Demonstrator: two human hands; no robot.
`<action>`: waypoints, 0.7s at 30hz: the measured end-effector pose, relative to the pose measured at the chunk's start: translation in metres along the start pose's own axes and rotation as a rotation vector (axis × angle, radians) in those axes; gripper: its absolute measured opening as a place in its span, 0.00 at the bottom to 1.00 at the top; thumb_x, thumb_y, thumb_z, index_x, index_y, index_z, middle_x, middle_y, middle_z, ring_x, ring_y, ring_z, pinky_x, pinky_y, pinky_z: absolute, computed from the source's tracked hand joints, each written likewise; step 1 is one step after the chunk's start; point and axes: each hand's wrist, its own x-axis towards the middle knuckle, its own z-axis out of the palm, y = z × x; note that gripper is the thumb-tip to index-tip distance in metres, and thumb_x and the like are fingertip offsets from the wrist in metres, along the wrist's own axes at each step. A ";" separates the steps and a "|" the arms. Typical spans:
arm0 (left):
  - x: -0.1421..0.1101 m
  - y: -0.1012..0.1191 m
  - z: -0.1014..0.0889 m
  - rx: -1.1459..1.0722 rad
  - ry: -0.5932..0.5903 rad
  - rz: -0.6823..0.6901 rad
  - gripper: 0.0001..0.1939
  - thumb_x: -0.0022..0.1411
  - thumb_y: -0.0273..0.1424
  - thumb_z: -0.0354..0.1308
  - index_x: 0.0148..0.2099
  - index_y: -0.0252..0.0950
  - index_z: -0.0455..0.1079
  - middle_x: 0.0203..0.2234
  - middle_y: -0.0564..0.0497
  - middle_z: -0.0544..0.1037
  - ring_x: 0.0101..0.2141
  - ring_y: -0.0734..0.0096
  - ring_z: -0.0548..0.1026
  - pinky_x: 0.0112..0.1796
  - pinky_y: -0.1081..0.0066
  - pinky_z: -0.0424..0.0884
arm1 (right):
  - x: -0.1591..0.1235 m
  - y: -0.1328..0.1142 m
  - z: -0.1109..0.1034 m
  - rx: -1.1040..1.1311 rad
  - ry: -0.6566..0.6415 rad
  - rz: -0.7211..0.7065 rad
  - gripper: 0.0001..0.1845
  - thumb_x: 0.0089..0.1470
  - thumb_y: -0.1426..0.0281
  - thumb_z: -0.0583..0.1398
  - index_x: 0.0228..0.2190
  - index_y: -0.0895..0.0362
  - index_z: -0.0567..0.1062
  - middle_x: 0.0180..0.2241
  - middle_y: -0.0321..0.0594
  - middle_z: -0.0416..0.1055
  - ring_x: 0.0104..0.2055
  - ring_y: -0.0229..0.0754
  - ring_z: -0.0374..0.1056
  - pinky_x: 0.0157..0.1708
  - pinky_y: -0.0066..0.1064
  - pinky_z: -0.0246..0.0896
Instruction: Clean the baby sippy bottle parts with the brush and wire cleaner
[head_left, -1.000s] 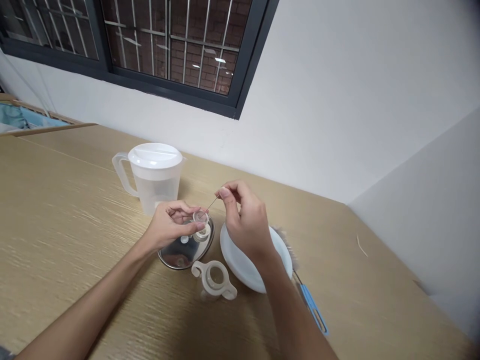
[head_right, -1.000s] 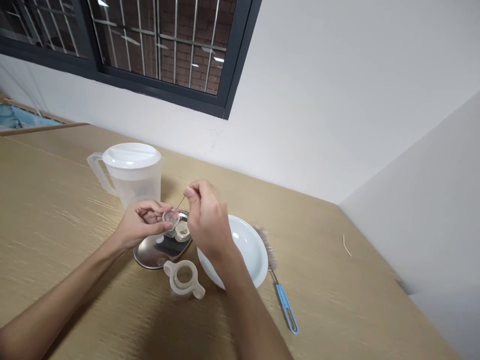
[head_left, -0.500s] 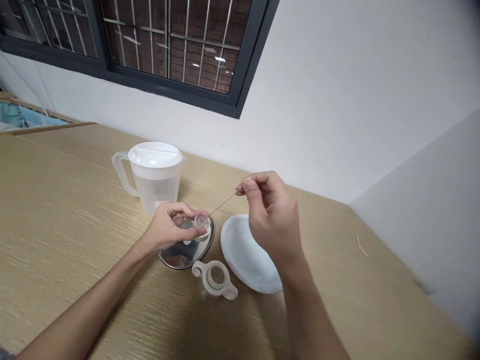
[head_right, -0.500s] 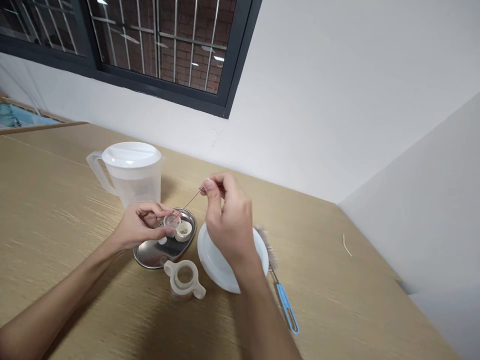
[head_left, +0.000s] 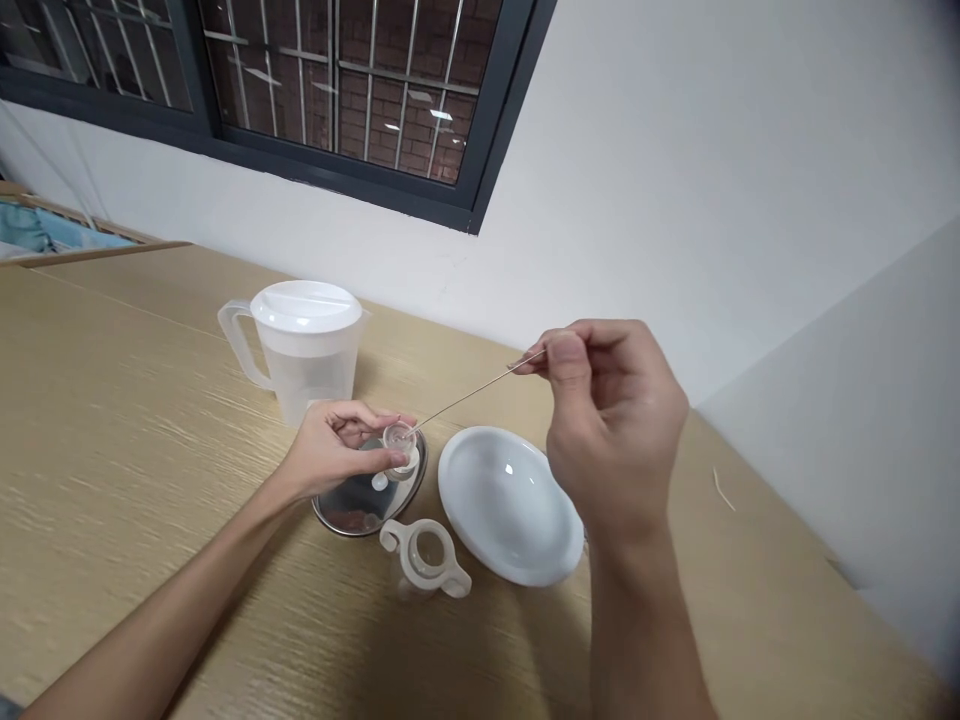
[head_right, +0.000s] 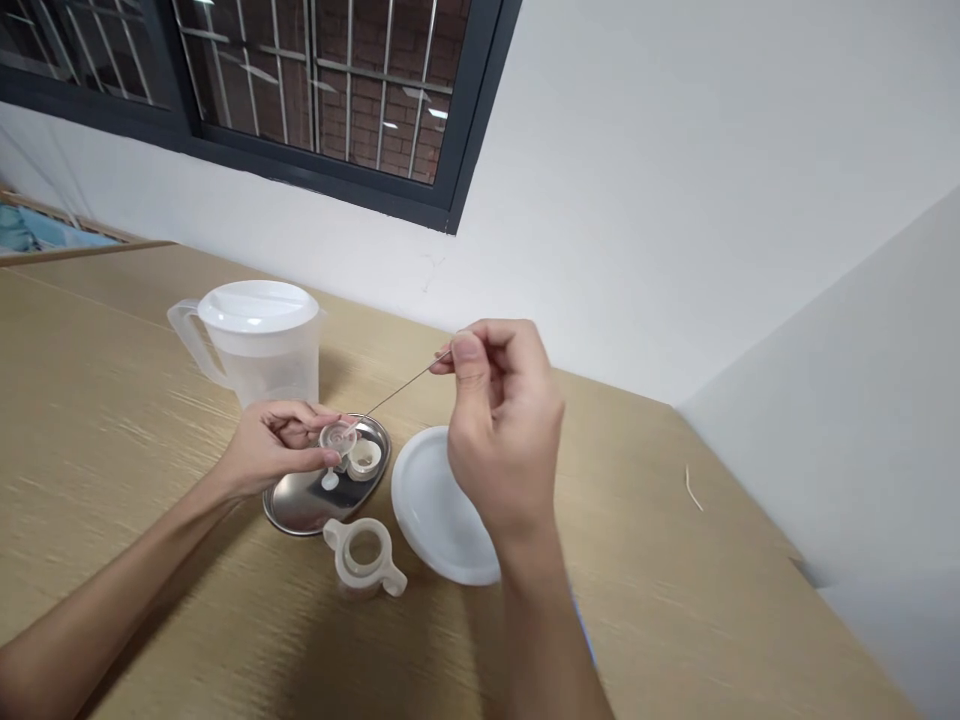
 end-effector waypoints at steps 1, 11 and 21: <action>0.000 0.000 0.000 -0.008 -0.004 -0.001 0.16 0.38 0.24 0.78 0.29 0.34 0.75 0.32 0.45 0.85 0.45 0.50 0.83 0.41 0.61 0.83 | -0.001 0.000 0.003 0.000 -0.010 0.003 0.05 0.66 0.69 0.58 0.35 0.54 0.70 0.32 0.36 0.72 0.35 0.38 0.74 0.40 0.35 0.73; 0.001 0.002 0.001 0.002 0.022 -0.040 0.16 0.36 0.24 0.78 0.28 0.34 0.75 0.33 0.44 0.86 0.45 0.49 0.83 0.40 0.62 0.84 | -0.007 0.000 0.013 -0.010 -0.103 0.012 0.05 0.66 0.71 0.56 0.35 0.53 0.70 0.32 0.34 0.73 0.36 0.37 0.74 0.38 0.32 0.71; 0.002 -0.004 0.005 0.019 0.153 -0.097 0.20 0.31 0.28 0.80 0.29 0.32 0.77 0.37 0.41 0.86 0.44 0.47 0.83 0.48 0.55 0.81 | -0.024 0.007 0.045 -0.056 -0.294 -0.006 0.08 0.66 0.71 0.52 0.34 0.53 0.69 0.33 0.38 0.72 0.38 0.40 0.71 0.40 0.34 0.67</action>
